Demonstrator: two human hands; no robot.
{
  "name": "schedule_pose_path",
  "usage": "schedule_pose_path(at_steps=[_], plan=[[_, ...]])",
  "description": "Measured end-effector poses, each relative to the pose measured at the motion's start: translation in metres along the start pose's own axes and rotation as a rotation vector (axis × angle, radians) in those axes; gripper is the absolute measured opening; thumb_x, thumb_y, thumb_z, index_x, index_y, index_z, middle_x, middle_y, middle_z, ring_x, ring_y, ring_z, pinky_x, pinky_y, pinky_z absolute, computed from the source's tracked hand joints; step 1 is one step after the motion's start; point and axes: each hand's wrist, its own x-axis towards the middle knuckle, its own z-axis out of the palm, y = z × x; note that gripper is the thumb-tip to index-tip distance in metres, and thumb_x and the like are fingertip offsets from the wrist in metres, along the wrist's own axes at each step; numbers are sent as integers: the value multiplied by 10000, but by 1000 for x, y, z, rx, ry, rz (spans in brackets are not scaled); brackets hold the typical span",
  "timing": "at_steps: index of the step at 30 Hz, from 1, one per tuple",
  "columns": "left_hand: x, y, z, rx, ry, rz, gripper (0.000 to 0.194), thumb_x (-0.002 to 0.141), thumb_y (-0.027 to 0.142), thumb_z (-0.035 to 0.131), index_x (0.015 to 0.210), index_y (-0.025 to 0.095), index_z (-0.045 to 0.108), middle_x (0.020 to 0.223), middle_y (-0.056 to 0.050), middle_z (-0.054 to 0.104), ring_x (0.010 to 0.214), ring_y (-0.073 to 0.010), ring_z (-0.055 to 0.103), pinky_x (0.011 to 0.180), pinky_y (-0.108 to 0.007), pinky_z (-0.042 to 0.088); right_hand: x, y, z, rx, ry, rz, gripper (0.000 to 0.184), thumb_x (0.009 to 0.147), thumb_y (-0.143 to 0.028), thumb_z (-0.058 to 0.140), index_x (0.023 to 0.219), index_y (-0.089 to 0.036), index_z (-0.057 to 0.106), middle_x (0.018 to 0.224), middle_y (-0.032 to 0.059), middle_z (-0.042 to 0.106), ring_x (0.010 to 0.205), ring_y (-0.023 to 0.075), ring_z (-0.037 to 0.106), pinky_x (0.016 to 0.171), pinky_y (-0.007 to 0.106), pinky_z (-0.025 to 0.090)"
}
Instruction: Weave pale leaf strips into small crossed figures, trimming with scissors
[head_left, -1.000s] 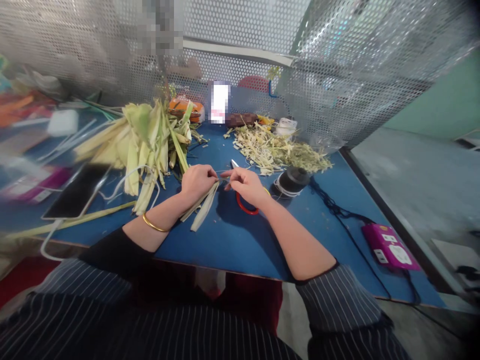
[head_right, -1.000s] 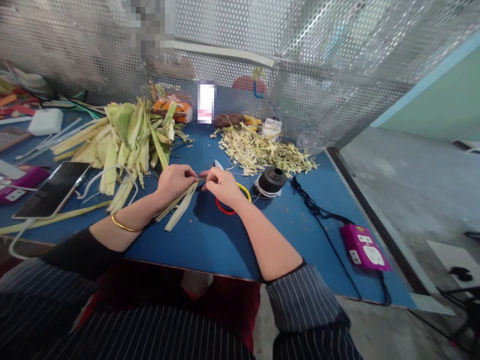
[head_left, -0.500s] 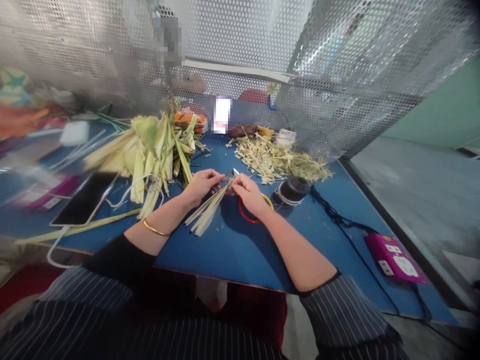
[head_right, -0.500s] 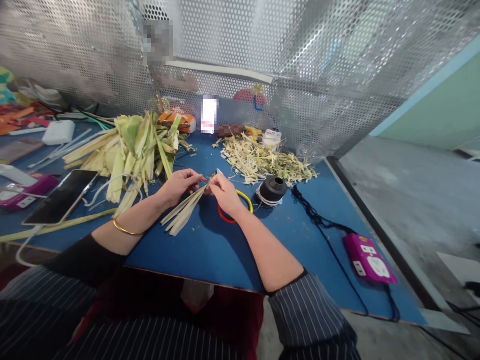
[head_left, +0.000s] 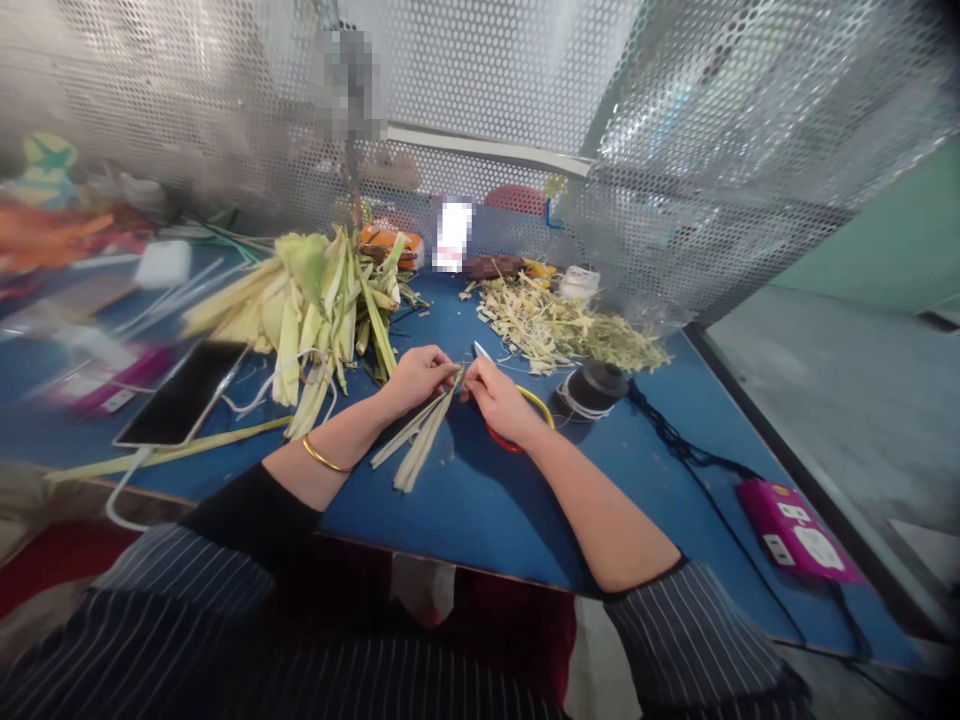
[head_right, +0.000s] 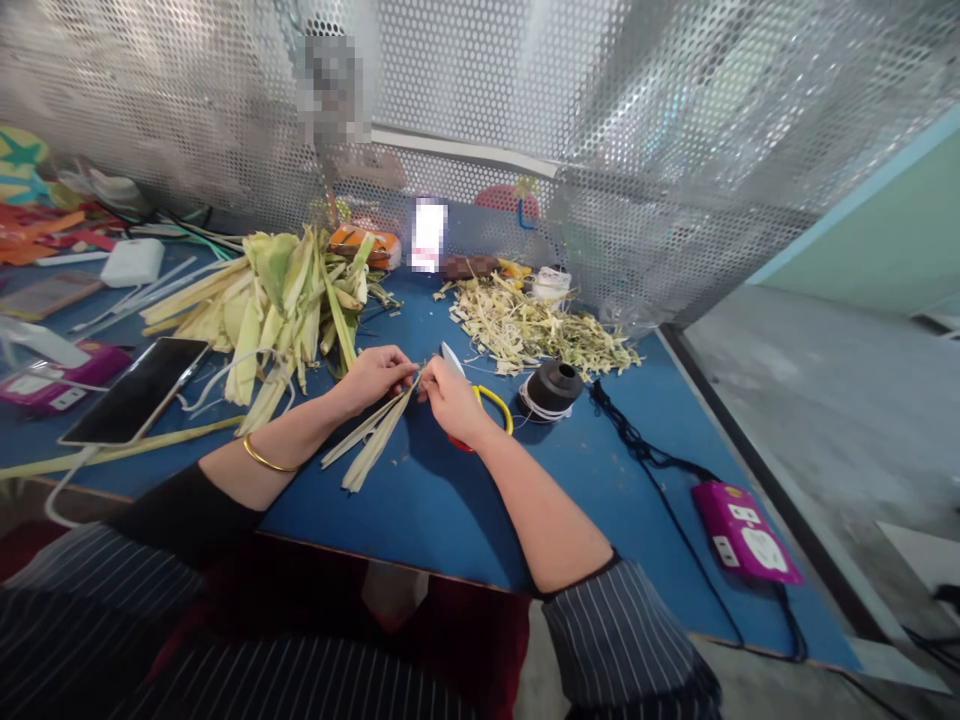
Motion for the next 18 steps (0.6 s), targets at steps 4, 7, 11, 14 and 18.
schedule_pose_path(at_steps=[4,7,11,14,18], plan=[[-1,1,-1,-31,0,-35,141,808,219,624,713,138,557,586,7,610,440,-60,504,440,-178,404,0,-3,0,49,11,14,100,870,-213,434,778,-224,471,731,-2,614,707,165,579,701,322,441],[-2,1,1,-139,-8,-76,181,795,251,651,700,134,551,588,7,612,438,-52,495,442,-174,400,1,-2,3,175,76,85,129,870,-295,496,767,-216,495,693,-11,622,680,153,597,720,321,458],[-6,2,7,-173,7,-105,252,745,304,711,666,138,539,522,23,579,425,-57,490,433,-176,386,3,3,8,500,154,191,358,865,-518,487,692,-205,497,584,-22,544,550,137,556,628,313,463],[-7,4,9,-161,11,-118,239,743,290,715,661,131,557,505,19,579,425,-57,495,435,-175,382,5,5,9,692,143,245,430,855,-589,452,692,-198,523,595,-11,535,543,131,549,613,313,474],[-6,4,8,-179,16,-145,212,746,272,711,674,124,579,510,14,588,422,-55,490,437,-176,380,6,4,6,641,142,233,179,771,-365,628,831,-210,562,695,-20,596,653,132,597,717,310,501]])
